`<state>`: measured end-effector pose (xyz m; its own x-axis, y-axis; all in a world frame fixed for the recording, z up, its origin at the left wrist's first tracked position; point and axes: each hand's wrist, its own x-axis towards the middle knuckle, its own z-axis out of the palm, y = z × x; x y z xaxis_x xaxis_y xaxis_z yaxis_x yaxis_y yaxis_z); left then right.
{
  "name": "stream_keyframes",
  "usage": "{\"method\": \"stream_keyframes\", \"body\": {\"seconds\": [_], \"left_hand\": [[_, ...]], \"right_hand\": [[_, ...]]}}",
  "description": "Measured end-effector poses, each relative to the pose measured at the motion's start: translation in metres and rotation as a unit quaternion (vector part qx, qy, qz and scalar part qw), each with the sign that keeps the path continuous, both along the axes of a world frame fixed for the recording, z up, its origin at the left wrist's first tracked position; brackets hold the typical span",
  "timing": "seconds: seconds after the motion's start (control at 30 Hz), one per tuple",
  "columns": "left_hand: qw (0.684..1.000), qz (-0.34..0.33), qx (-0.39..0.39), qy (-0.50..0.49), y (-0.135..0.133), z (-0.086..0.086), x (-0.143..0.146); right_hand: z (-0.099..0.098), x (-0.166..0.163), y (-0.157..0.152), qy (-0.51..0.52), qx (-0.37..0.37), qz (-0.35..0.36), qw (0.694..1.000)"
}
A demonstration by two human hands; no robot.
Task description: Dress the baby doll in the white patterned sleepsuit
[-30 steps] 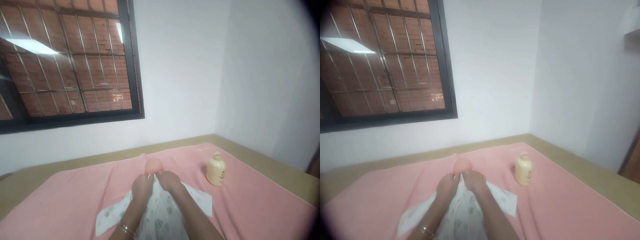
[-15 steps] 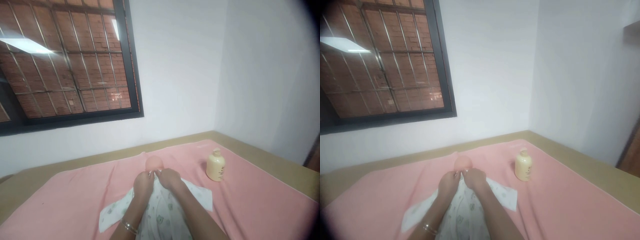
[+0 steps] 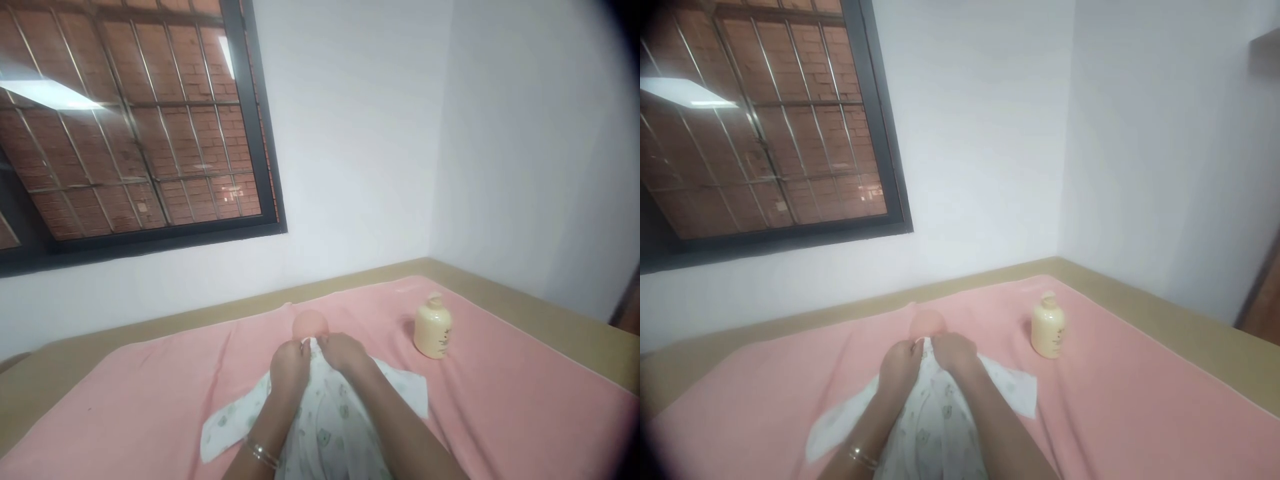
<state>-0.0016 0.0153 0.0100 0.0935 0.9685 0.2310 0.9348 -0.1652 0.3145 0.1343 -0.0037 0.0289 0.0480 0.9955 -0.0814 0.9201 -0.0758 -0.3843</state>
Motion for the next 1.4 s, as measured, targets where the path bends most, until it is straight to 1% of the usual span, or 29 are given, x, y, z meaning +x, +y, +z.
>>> {"method": "stream_keyframes", "body": {"seconds": [0.03, 0.1, 0.2, 0.27, 0.4, 0.47, 0.6, 0.67, 0.73, 0.77, 0.83, 0.9, 0.93, 1.0, 1.1, 1.17, 1.23, 1.3, 1.4], "left_hand": [[1.000, 0.002, -0.006, -0.001, 0.001, 0.000, -0.001], [0.999, 0.000, -0.040, -0.004, 0.003, 0.001, -0.003], [0.996, -0.018, -0.085, -0.007, 0.005, 0.000, -0.007], [0.997, -0.012, -0.078, -0.008, 0.005, -0.001, -0.006], [1.000, -0.011, -0.015, 0.009, 0.001, 0.000, -0.001], [1.000, -0.016, -0.011, 0.006, 0.002, 0.001, 0.000], [0.996, -0.011, -0.082, -0.019, 0.006, 0.001, -0.005], [0.995, -0.013, -0.100, -0.018, 0.006, 0.002, -0.006], [0.996, -0.007, -0.088, -0.007, 0.003, 0.003, -0.004], [0.998, -0.002, -0.069, 0.003, 0.000, 0.004, -0.002], [1.000, 0.005, -0.020, 0.021, -0.006, 0.006, 0.003], [1.000, 0.006, 0.005, 0.026, -0.010, 0.008, 0.006], [1.000, 0.008, -0.001, 0.025, -0.010, 0.009, 0.006], [0.999, 0.010, -0.045, 0.014, -0.006, 0.008, 0.003], [0.993, -0.002, -0.113, -0.010, 0.001, 0.007, -0.005], [0.991, -0.011, -0.131, -0.013, 0.003, 0.007, -0.007], [0.994, -0.012, -0.109, 0.007, -0.001, 0.010, -0.005], [0.997, -0.017, -0.067, 0.034, -0.007, 0.014, 0.000], [0.998, -0.029, -0.032, 0.048, -0.011, 0.017, 0.005]], "right_hand": [[0.002, -0.001, -0.002, -0.006, 0.011, 0.001, 1.000], [0.006, -0.007, -0.009, -0.016, 0.040, 0.015, 0.999], [0.012, -0.015, -0.017, -0.014, 0.063, 0.039, 0.997], [0.011, -0.014, -0.015, -0.011, 0.058, 0.029, 0.998], [0.003, -0.003, -0.003, 0.018, 0.003, 0.007, 1.000], [0.002, 0.001, -0.001, 0.035, -0.009, 0.007, 0.999], [0.007, -0.009, -0.009, 0.003, 0.030, -0.001, 1.000], [0.009, -0.015, -0.013, -0.014, 0.054, 0.004, 0.998], [0.008, -0.018, -0.013, -0.017, 0.062, 0.003, 0.998], [0.007, -0.017, -0.012, -0.014, 0.058, -0.003, 0.998], [0.004, -0.013, -0.008, 0.009, 0.035, -0.020, 0.999], [0.003, -0.009, -0.005, 0.036, 0.006, -0.026, 0.999], [0.005, -0.008, -0.006, 0.043, -0.004, -0.023, 0.999], [0.010, -0.010, -0.010, 0.036, -0.002, -0.013, 0.999], [0.019, -0.017, -0.020, 0.013, 0.036, 0.009, 0.999], [0.021, -0.020, -0.022, 0.011, 0.056, 0.011, 0.998], [0.017, -0.018, -0.019, 0.016, 0.051, -0.004, 0.999], [0.010, -0.011, -0.012, 0.026, 0.025, -0.015, 0.999], [0.005, 0.000, -0.006, 0.055, -0.007, 0.002, 0.998]]}}
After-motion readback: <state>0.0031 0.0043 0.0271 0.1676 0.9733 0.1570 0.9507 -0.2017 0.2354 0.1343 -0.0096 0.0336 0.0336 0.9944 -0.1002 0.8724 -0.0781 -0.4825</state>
